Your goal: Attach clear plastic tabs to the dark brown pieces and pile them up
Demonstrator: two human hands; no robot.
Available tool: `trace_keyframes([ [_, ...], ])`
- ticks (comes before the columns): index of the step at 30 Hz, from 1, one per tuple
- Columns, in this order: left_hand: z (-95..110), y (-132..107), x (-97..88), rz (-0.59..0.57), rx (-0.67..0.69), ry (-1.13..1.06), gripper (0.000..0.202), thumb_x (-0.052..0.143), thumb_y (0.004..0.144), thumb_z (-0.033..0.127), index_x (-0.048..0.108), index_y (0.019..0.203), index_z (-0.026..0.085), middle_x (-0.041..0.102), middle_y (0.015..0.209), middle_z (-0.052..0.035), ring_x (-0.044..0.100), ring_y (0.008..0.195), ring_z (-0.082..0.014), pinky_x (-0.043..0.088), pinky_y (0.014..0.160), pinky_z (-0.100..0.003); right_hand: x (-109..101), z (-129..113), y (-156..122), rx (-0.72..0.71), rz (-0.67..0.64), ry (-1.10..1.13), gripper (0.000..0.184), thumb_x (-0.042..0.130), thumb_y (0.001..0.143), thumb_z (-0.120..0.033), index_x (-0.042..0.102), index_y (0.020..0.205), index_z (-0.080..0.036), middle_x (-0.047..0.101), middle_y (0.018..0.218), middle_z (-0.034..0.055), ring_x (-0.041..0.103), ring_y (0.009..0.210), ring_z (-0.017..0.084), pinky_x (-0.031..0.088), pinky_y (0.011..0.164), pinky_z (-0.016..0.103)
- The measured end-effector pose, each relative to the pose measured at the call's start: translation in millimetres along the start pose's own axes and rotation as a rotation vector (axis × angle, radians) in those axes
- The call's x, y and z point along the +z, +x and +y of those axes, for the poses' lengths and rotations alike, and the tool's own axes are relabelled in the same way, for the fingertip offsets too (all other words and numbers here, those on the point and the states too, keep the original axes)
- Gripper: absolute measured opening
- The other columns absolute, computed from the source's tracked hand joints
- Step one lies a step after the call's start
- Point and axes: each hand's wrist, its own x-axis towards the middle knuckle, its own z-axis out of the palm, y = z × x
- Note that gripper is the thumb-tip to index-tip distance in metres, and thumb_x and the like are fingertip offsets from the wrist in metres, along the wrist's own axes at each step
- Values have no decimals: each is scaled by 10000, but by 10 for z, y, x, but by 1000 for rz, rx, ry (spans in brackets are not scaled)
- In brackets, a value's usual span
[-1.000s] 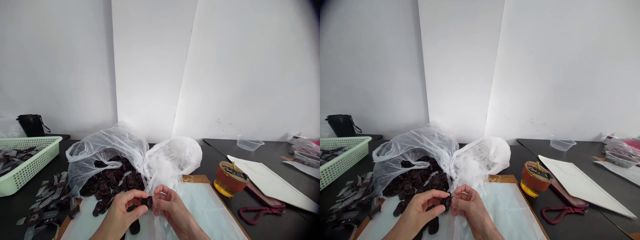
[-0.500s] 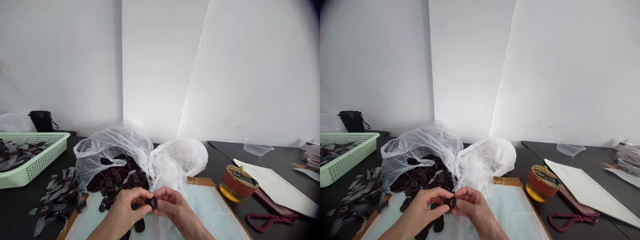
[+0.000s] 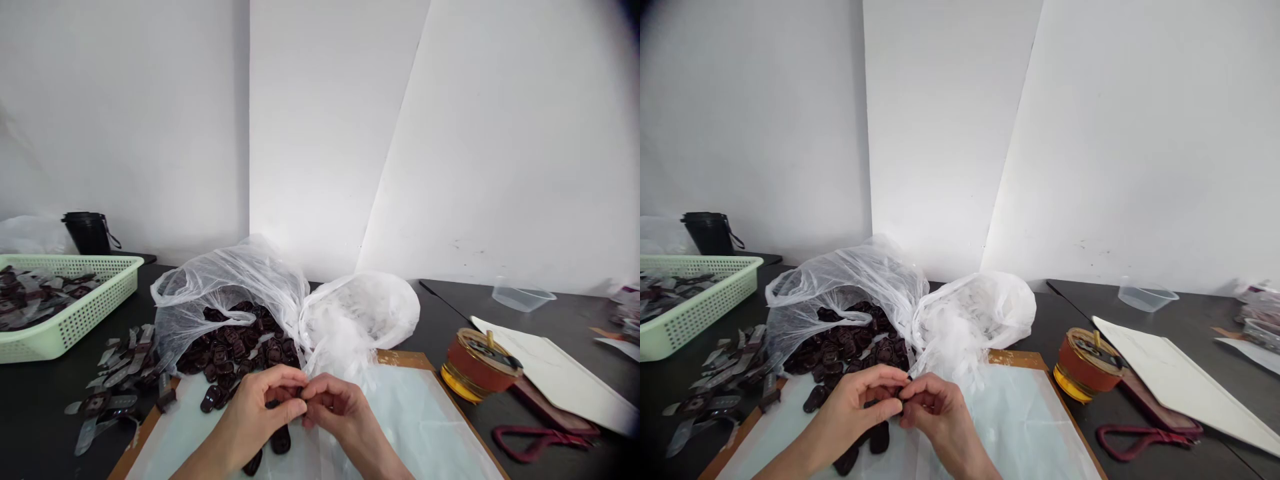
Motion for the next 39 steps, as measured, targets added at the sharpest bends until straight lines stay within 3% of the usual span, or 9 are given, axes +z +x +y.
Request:
trace_keyframes([
  [3, -71, 26, 16, -41, -17, -187, 193, 703, 808, 240, 713, 990, 174, 761, 895, -72, 708, 782, -221, 547, 773, -323, 64, 12, -19, -30, 23, 0, 221, 828, 706, -362, 707, 740, -180, 646, 587, -9, 596, 551, 130, 468, 605, 270],
  [10, -161, 51, 44, -40, -71, -351, 255, 787, 744, 288, 722, 963, 175, 746, 815, -47, 685, 736, -197, 528, 745, -313, 103, 6, -26, -132, 111, -26, 178, 836, 684, -311, 708, 696, -187, 635, 777, 10, 619, 569, 132, 505, 582, 291],
  [13, -153, 32, 61, -21, -93, -355, 271, 807, 719, 271, 732, 963, 181, 755, 858, -53, 678, 787, -201, 514, 773, -307, 112, -3, -39, -189, 154, -140, 141, 805, 708, -281, 705, 671, -189, 634, 809, 26, 623, 581, 143, 500, 560, 290],
  [17, -104, 17, 68, 47, -128, -312, 256, 813, 703, 265, 757, 940, 186, 765, 922, -60, 654, 906, -209, 481, 802, -269, 118, -74, -84, -295, 184, -408, 79, 724, 784, -203, 727, 705, -196, 635, 852, 59, 638, 756, 190, 499, 625, 283],
  [22, -80, 17, 56, 84, -194, -303, 288, 830, 683, 307, 779, 942, 191, 768, 866, -45, 637, 843, -190, 462, 784, -264, 110, -185, -120, -358, 217, -483, 98, 685, 817, -190, 680, 720, -198, 582, 885, 43, 593, 732, 159, 480, 637, 270],
  [26, -144, 21, 40, 55, -201, -355, 336, 852, 653, 355, 785, 942, 197, 762, 860, -45, 622, 845, -195, 441, 788, -274, 107, -230, -135, -330, 151, -413, 91, 634, 871, -228, 609, 786, -206, 597, 848, 24, 573, 775, 166, 474, 682, 278],
  [34, -190, 38, 65, -30, -137, -446, 296, 808, 727, 310, 765, 996, 193, 757, 893, -52, 617, 882, -206, 418, 828, -299, 114, -241, -155, -226, -6, -116, 160, 598, 925, -358, 557, 895, -207, 603, 1017, 52, 565, 699, 117, 462, 537, 221],
  [39, -232, 31, 86, -43, -132, -470, 261, 791, 752, 289, 751, 988, 185, 756, 895, -59, 627, 856, -203, 430, 822, -315, 154, -235, -125, -177, 13, 12, 231, 690, 858, -387, 593, 847, -178, 629, 759, 8, 560, 565, 91, 459, 495, 205],
])
